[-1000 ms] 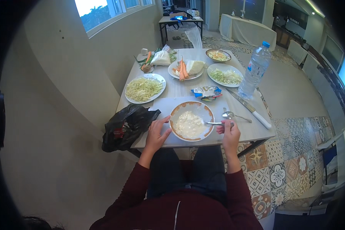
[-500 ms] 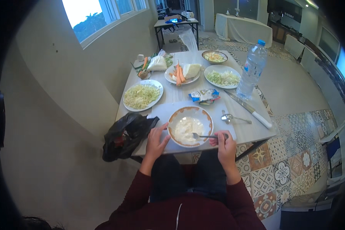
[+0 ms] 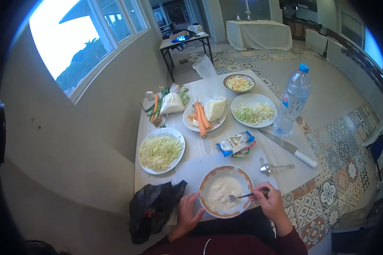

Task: The person stirs a white mixture in a bowl using a spoon, picks up a plastic bag, and opens a bottle of water to pour into the bowl.

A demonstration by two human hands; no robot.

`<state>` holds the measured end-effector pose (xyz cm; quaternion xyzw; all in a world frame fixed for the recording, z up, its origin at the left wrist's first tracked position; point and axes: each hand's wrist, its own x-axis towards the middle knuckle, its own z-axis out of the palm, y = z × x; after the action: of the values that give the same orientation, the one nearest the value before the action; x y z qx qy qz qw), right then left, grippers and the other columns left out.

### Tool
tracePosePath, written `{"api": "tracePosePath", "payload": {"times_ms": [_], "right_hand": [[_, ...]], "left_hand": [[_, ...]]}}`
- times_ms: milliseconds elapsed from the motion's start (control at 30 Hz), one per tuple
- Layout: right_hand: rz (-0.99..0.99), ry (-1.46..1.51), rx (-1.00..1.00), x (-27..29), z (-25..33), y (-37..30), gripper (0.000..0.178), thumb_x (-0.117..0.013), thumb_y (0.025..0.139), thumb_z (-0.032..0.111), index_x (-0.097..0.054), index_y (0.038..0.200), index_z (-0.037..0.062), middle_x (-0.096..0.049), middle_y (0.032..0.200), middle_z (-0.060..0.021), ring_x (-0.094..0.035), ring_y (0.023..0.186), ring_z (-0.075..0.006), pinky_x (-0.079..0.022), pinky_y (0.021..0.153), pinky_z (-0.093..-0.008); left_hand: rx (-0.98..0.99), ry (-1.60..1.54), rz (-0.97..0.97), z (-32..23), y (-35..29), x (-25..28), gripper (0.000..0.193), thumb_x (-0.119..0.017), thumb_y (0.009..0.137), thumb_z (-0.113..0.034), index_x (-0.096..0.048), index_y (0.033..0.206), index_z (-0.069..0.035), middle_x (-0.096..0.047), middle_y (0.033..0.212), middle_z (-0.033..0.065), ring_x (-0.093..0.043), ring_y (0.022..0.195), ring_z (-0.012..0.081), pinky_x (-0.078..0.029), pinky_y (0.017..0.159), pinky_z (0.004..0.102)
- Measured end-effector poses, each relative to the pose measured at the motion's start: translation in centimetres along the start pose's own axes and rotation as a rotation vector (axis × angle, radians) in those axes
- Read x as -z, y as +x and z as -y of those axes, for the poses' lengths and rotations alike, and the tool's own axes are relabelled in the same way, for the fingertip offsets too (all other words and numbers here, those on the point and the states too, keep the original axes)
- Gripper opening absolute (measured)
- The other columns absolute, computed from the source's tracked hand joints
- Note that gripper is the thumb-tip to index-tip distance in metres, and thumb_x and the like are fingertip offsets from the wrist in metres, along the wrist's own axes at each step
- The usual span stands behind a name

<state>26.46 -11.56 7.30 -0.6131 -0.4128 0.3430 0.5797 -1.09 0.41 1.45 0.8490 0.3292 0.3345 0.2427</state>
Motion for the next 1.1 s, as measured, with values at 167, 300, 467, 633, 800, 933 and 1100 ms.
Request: {"api": "tracePosePath", "payload": {"times_ms": [167,300,467,633,800,933,1100], "right_hand": [[-0.094,-0.153,0.025,0.1,0.7,0.6,0.012,-0.066,0.089,0.007,-0.06,0.09,-0.004,-0.069,0.079,-0.0119,-0.071,0.077,-0.0197,-0.056,0.075,-0.0297],[-0.083,-0.288,-0.006,0.5,1.6,1.1,0.013,-0.069,0.087,0.008,-0.062,0.091,-0.0026,-0.07,0.079,-0.0123,-0.071,0.077,-0.0203,-0.055,0.072,-0.0298],[0.009,-0.351,0.061,1.3,2.1,0.8,0.016,-0.071,0.086,0.012,-0.062,0.092,-0.0009,-0.07,0.08,-0.0126,-0.071,0.077,-0.0213,-0.055,0.071,-0.0304],[0.054,-0.333,0.097,1.8,0.5,0.5,0.018,-0.072,0.086,0.011,-0.061,0.094,-0.0006,-0.071,0.083,-0.0128,-0.071,0.078,-0.0233,-0.055,0.071,-0.0306],[0.126,-0.287,0.212,2.0,1.1,1.5,0.014,-0.068,0.089,0.008,-0.059,0.095,-0.0015,-0.07,0.085,-0.0139,-0.071,0.08,-0.0246,-0.056,0.073,-0.0327],[0.157,-0.24,0.253,2.9,1.0,1.2,0.011,-0.065,0.089,0.005,-0.059,0.093,-0.0025,-0.069,0.085,-0.0137,-0.072,0.082,-0.0248,-0.056,0.074,-0.0316],[0.128,-0.222,0.349,2.4,0.5,-0.5,0.011,-0.065,0.089,0.005,-0.06,0.095,-0.0027,-0.068,0.084,-0.0132,-0.072,0.079,-0.0226,-0.057,0.074,-0.0308]], "left_hand": [[-0.013,-0.086,0.043,0.4,0.3,0.1,0.061,-0.07,0.084,-0.033,-0.05,0.134,-0.004,-0.056,0.125,0.017,-0.05,0.116,0.036,-0.036,0.102,0.0465],[-0.021,-0.094,0.012,0.4,0.3,-0.5,0.062,-0.073,0.082,-0.031,-0.051,0.132,-0.004,-0.055,0.126,0.0174,-0.05,0.116,0.036,-0.037,0.102,0.0466],[0.01,-0.007,-0.013,0.1,0.3,-0.4,0.063,-0.07,0.083,-0.036,-0.051,0.133,-0.004,-0.053,0.128,0.0175,-0.048,0.118,0.0371,-0.035,0.103,0.0473],[0.027,0.102,-0.057,-1.0,0.3,-0.8,0.074,-0.069,0.08,-0.052,-0.051,0.133,-0.003,-0.054,0.126,0.0186,-0.047,0.119,0.0379,-0.035,0.104,0.0475],[0.004,0.116,-0.108,-1.1,0.0,-0.9,0.083,-0.071,0.073,-0.059,-0.052,0.133,-0.005,-0.057,0.122,0.0175,-0.05,0.115,0.0377,-0.037,0.102,0.0465],[0.009,0.133,-0.128,-1.4,0.0,-0.6,0.083,-0.071,0.072,-0.06,-0.053,0.132,-0.006,-0.057,0.122,0.017,-0.05,0.116,0.0378,-0.037,0.101,0.0465],[0.0,0.17,-0.134,-1.5,-0.1,-1.1,0.084,-0.069,0.072,-0.062,-0.05,0.135,-0.009,-0.056,0.125,0.0151,-0.05,0.117,0.0368,-0.037,0.102,0.0462]]}}
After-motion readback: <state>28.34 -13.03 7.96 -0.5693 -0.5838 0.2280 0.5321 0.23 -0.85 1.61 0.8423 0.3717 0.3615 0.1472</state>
